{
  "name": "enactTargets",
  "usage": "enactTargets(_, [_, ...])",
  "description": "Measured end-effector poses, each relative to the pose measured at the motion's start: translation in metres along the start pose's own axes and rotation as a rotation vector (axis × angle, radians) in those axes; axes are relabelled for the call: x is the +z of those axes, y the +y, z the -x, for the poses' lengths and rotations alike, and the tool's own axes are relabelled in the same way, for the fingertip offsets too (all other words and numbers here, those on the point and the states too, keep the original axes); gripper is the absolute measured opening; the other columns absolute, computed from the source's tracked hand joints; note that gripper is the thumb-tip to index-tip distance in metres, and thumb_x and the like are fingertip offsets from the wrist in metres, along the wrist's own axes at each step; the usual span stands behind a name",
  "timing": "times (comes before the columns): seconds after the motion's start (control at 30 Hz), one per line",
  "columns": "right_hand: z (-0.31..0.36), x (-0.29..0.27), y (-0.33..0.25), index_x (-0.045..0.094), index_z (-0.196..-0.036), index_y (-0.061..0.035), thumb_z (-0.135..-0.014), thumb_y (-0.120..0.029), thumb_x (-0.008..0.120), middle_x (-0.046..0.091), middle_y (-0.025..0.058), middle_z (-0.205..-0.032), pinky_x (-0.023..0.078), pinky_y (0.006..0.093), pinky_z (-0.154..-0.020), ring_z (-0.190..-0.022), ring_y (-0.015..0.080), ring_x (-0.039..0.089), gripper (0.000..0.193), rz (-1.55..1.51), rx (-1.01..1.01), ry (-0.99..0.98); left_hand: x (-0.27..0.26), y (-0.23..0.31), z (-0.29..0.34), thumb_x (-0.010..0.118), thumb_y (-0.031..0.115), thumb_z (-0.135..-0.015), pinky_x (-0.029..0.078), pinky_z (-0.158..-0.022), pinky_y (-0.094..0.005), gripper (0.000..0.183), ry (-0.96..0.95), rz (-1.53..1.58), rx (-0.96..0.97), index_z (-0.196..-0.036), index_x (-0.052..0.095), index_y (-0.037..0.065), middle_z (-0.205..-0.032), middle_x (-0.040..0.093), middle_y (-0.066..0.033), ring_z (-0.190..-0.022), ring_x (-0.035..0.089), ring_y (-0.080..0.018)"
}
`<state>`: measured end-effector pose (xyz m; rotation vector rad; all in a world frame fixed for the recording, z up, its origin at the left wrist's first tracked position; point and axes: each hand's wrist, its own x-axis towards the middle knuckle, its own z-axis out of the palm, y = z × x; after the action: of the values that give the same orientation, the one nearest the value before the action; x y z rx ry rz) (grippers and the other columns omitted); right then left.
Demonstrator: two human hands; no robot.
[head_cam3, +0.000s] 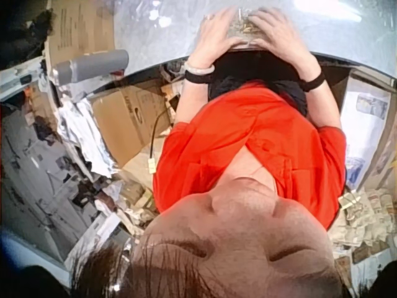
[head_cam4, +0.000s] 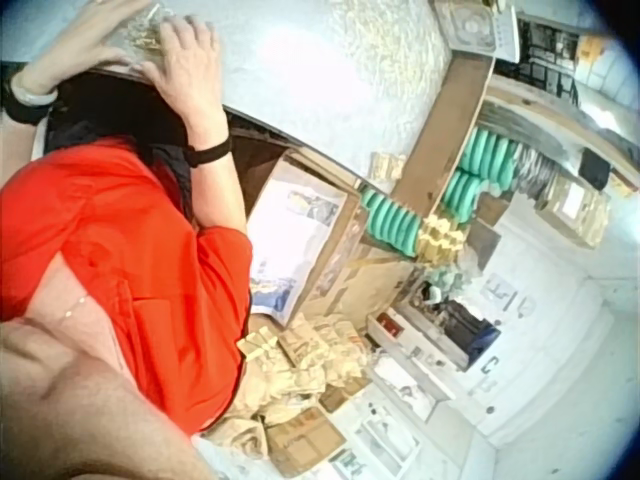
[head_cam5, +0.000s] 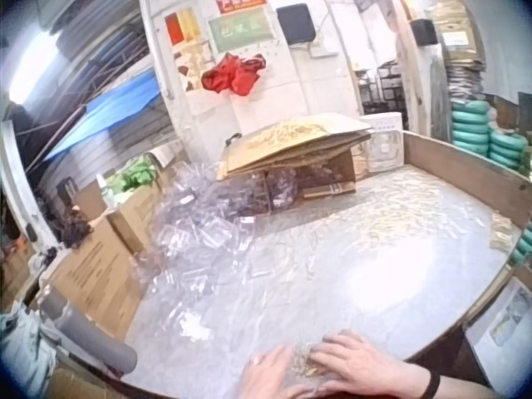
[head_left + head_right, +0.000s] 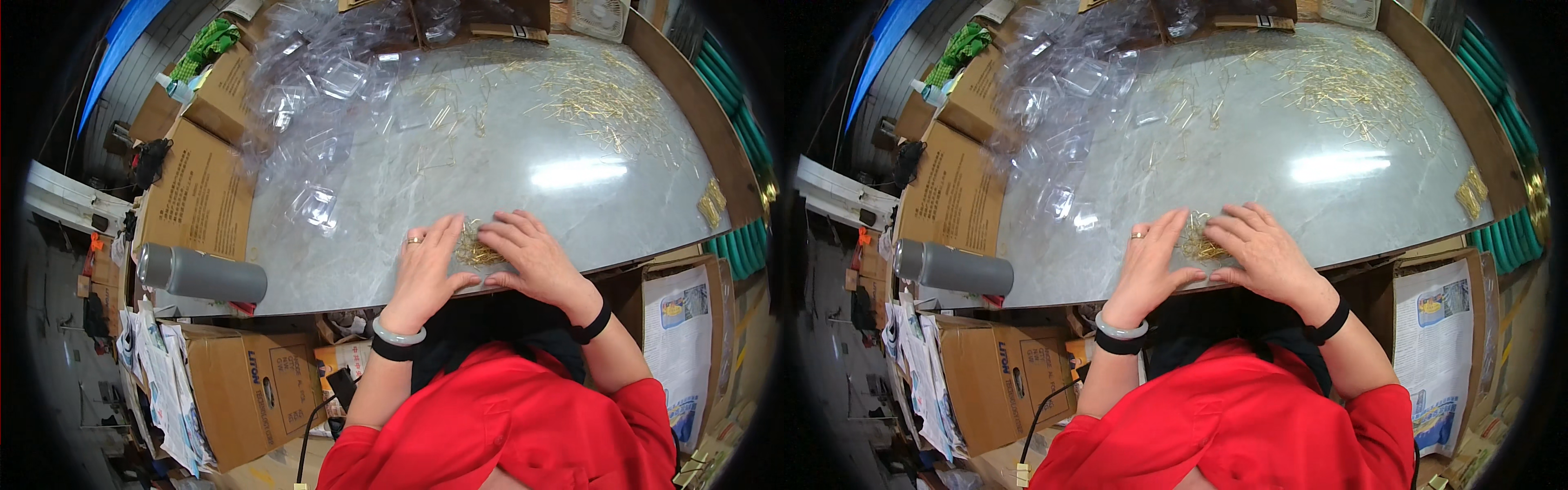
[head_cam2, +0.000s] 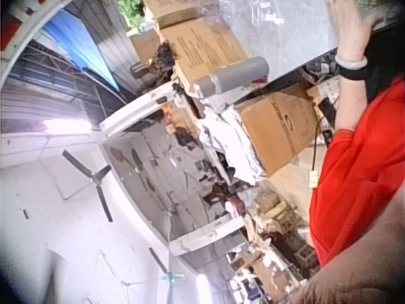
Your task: Sorting small gold-colored metal pins and placing them into plastic trays for packaging.
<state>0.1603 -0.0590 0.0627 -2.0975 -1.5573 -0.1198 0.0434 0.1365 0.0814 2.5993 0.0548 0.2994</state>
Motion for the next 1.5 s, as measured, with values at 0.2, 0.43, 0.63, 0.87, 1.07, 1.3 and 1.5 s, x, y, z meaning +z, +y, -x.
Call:
enactTargets(0.2, [0.000, 0.008, 0.016, 0.061, -0.127, -0.0087, -0.083, -0.025, 0.077, 0.059, 0.0113, -0.134, 0.045, 0.0437, -0.107, -0.125, 0.0324, 0.056, 0.050, -0.114, -0.185, 0.001, 0.008, -0.005, -0.005, 0.087, 0.021, -0.069, 0.043, -0.099, -0.0442, 0.067, -0.012, -0.033, 0.107, -0.130, 0.062, 0.010, -0.132, 0.058, -0.0135, -0.113, 0.051, -0.0365])
enactTargets(0.43, [-0.003, 0.003, -0.004, 0.058, -0.128, -0.0051, -0.084, -0.018, 0.074, 0.059, 0.0128, -0.131, 0.046, 0.0425, -0.105, -0.124, 0.0326, 0.056, 0.048, -0.110, 0.011, 0.041, 0.031, 0.012, 0.005, 0.085, 0.016, -0.074, 0.046, -0.093, -0.0438, 0.048, 0.213, -0.086, -0.080, -0.115, 0.064, 0.003, -0.107, 0.056, -0.0146, -0.104, 0.053, -0.0353])
enactTargets(0.63, [-0.001, 0.008, 0.001, 0.056, -0.130, -0.0035, -0.084, -0.018, 0.074, 0.058, 0.0131, -0.131, 0.046, 0.0413, -0.106, -0.126, 0.0324, 0.055, 0.051, -0.045, 0.000, 0.070, 0.026, 0.019, 0.009, 0.081, 0.006, -0.078, 0.048, -0.091, -0.0428, 0.051, 0.112, 0.340, -0.217, -0.123, 0.060, -0.003, -0.111, 0.054, -0.0172, -0.100, 0.058, -0.0350])
enactTargets(0.87, [0.002, -0.012, 0.005, 0.052, -0.137, -0.0033, -0.080, -0.037, 0.078, 0.055, 0.0144, -0.138, 0.036, 0.0484, -0.116, -0.136, 0.0351, 0.046, 0.071, 0.003, -0.010, 0.017, 0.011, 0.014, 0.015, 0.081, 0.007, -0.076, 0.044, -0.100, -0.0445, 0.065, 0.131, 0.016, -0.048, -0.136, 0.055, 0.000, -0.128, 0.053, -0.0196, -0.117, 0.052, -0.0386])
enactTargets(1.07, [0.002, -0.003, 0.010, 0.052, -0.137, -0.0036, -0.084, -0.029, 0.076, 0.054, 0.0141, -0.137, 0.038, 0.0467, -0.116, -0.135, 0.0350, 0.047, 0.063, -0.066, -0.014, -0.031, 0.011, 0.014, 0.000, 0.080, 0.010, -0.078, 0.043, -0.100, -0.0456, 0.057, 0.013, 0.019, -0.046, -0.130, 0.059, 0.002, -0.122, 0.056, -0.0188, -0.116, 0.051, -0.0402])
enactTargets(1.3, [0.001, -0.002, 0.004, 0.052, -0.136, -0.0040, -0.085, -0.023, 0.074, 0.055, 0.0139, -0.136, 0.042, 0.0446, -0.112, -0.132, 0.0343, 0.050, 0.059, -0.043, -0.006, 0.007, 0.028, 0.020, 0.001, 0.077, 0.003, -0.080, 0.053, -0.080, -0.0413, 0.048, 0.106, 0.165, -0.138, -0.125, 0.061, -0.002, -0.108, 0.061, -0.0172, -0.095, 0.062, -0.0344])
enactTargets(1.5, [0.004, -0.002, 0.007, 0.050, -0.139, -0.0031, -0.084, -0.027, 0.076, 0.054, 0.0144, -0.138, 0.042, 0.0450, -0.112, -0.132, 0.0348, 0.050, 0.065, -0.030, -0.007, 0.006, 0.024, 0.029, 0.007, 0.077, 0.005, -0.080, 0.052, -0.089, -0.0430, 0.056, 0.106, 0.186, -0.023, -0.132, 0.057, -0.003, -0.126, 0.059, -0.0208, -0.105, 0.061, -0.0375])
